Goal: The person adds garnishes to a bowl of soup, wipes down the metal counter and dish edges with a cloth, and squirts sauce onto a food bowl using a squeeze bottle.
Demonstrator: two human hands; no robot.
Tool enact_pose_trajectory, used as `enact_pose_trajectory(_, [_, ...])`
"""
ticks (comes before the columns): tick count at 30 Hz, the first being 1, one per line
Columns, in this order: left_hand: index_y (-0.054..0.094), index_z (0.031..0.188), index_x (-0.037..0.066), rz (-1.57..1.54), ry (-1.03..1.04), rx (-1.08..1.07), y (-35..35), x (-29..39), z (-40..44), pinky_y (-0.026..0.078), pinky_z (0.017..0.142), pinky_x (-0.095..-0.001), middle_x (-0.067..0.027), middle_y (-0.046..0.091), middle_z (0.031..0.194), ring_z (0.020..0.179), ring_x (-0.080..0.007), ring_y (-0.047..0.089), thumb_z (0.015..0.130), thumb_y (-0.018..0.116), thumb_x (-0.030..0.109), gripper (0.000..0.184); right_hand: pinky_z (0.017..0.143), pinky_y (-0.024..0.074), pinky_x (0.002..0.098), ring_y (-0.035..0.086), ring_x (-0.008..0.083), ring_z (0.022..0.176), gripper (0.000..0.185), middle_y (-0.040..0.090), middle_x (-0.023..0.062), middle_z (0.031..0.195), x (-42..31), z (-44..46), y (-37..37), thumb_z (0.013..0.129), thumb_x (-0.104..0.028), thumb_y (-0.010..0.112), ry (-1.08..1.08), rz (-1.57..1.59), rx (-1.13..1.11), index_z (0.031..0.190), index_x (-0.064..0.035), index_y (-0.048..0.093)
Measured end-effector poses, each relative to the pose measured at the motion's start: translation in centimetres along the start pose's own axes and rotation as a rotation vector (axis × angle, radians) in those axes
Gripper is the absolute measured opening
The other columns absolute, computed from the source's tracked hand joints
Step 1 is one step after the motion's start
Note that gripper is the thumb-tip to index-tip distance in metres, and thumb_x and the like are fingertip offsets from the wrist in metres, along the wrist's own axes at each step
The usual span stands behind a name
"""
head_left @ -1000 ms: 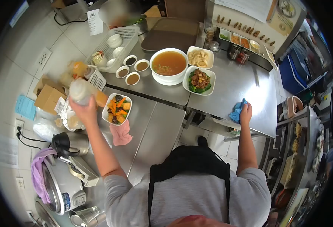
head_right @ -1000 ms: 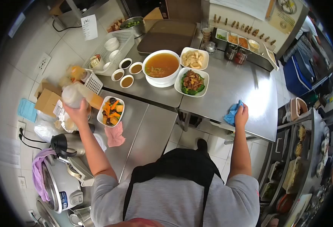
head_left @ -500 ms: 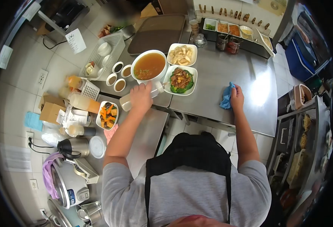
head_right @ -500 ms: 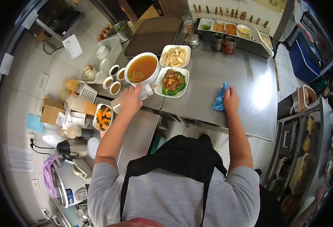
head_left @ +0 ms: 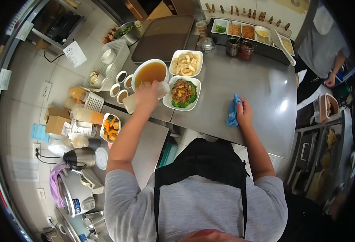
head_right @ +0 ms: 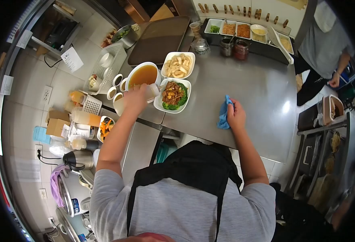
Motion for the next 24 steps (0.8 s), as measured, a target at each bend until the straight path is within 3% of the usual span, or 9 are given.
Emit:
enact_pose_trajectory(5, [0.047, 0.1, 0.012, -0.066, -0.047, -0.129, 1.3, 0.4, -0.2, 0.039, 0.076, -0.0407, -0.0101, 0.054, 0.096, 0.092, -0.0282, 0.052, 0.071, 0.053, 0.013, 0.03, 0.061, 0.0437, 0.0287, 0.057, 0.0189, 0.066, 0.024, 0.059, 0.0094, 0.074, 0.4, 0.8, 0.8, 0.079, -0.02, 0.047, -0.028, 0.02, -0.066, 0.097, -0.006, 0.056])
enact_pose_trajectory(10, [0.046, 0.104, 0.012, -0.275, -0.153, -0.144, 2.7, -2.2, -3.0, 0.041, 0.075, -0.0404, -0.0122, 0.054, 0.098, 0.091, -0.0291, 0.052, 0.063, 0.063, 0.019, 0.044, 0.066, 0.0438, 0.0284, 0.057, 0.0182, 0.072, 0.024, 0.059, 0.0095, 0.08, 0.9, 0.9, 1.6, 0.081, -0.019, 0.046, -0.035, 0.079, -0.084, 0.098, -0.0053, 0.055])
enact_pose_trajectory(14, [0.043, 0.11, 0.011, -0.797, -0.162, 0.017, 2.0, -3.0, -4.8, 0.042, 0.077, -0.0384, -0.0151, 0.054, 0.099, 0.092, -0.0286, 0.052, 0.057, 0.067, 0.021, 0.059, 0.069, 0.043, 0.0281, 0.055, 0.0169, 0.077, 0.022, 0.058, 0.0091, 0.084, 0.4, 0.9, 1.1, 0.082, -0.016, 0.045, -0.025, -0.007, -0.091, 0.098, -0.0041, 0.054])
enact_pose_trajectory(17, [0.036, 0.118, 0.006, -1.088, -0.286, 0.122, 2.9, -5.8, -6.7, 0.038, 0.086, -0.0342, -0.0191, 0.049, 0.107, 0.101, -0.0303, 0.048, 0.058, 0.067, 0.018, 0.068, 0.073, 0.0413, 0.026, 0.053, 0.015, 0.08, 0.022, 0.057, 0.0083, 0.087, 0.4, 1.3, 1.7, 0.082, -0.015, 0.044, -0.066, -0.001, -0.131, 0.098, -0.0019, 0.052])
enact_pose_trajectory(18, [0.033, 0.119, 0.005, -1.194, -0.336, 0.136, 2.9, -7.2, -7.3, 0.038, 0.087, -0.0323, -0.016, 0.049, 0.108, 0.1, -0.0261, 0.049, 0.058, 0.068, 0.012, 0.07, 0.074, 0.0408, 0.0256, 0.052, 0.0145, 0.08, 0.022, 0.056, 0.008, 0.088, 0.8, 1.3, 1.9, 0.083, -0.015, 0.043, -0.065, 0.05, -0.143, 0.099, -0.0011, 0.052])
enact_pose_trajectory(21, [0.031, 0.119, 0.006, -1.623, -0.341, 0.464, 4.4, -13.1, -9.6, 0.038, 0.086, -0.0311, -0.0111, 0.048, 0.107, 0.098, -0.0204, 0.049, 0.057, 0.069, 0.008, 0.073, 0.075, 0.04, 0.0252, 0.051, 0.014, 0.082, 0.024, 0.055, 0.008, 0.09, 1.4, 1.5, 2.4, 0.085, -0.016, 0.042, -0.059, 0.131, -0.163, 0.099, 0.0004, 0.051])
enact_pose_trajectory(22, [0.031, 0.118, 0.006, -1.636, -0.426, 0.503, 4.7, -15.6, -10.8, 0.04, 0.084, -0.031, -0.0069, 0.047, 0.106, 0.097, -0.0159, 0.047, 0.057, 0.069, 0.003, 0.072, 0.076, 0.0398, 0.0252, 0.051, 0.0139, 0.083, 0.024, 0.055, 0.0081, 0.091, 1.5, 1.5, 2.3, 0.085, -0.017, 0.041, -0.053, 0.14, -0.156, 0.099, 0.0007, 0.051])
enact_pose_trajectory(24, [0.032, 0.114, 0.007, -1.727, -0.502, 0.62, 4.1, -20.1, -13.4, 0.044, 0.077, -0.0319, -0.0072, 0.049, 0.104, 0.092, -0.0172, 0.05, 0.061, 0.065, 0.001, 0.063, 0.076, 0.0396, 0.0252, 0.051, 0.0139, 0.083, 0.025, 0.055, 0.0079, 0.091, 1.5, 1.6, 2.1, 0.086, -0.018, 0.041, -0.061, 0.094, -0.134, 0.1, 0.0007, 0.051])
Point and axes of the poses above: each hand's wrist, its own z-axis towards the middle knuckle, its own y-axis out of the palm, x = y × z, the point moved 10 cm from there along z, towards the middle knuckle
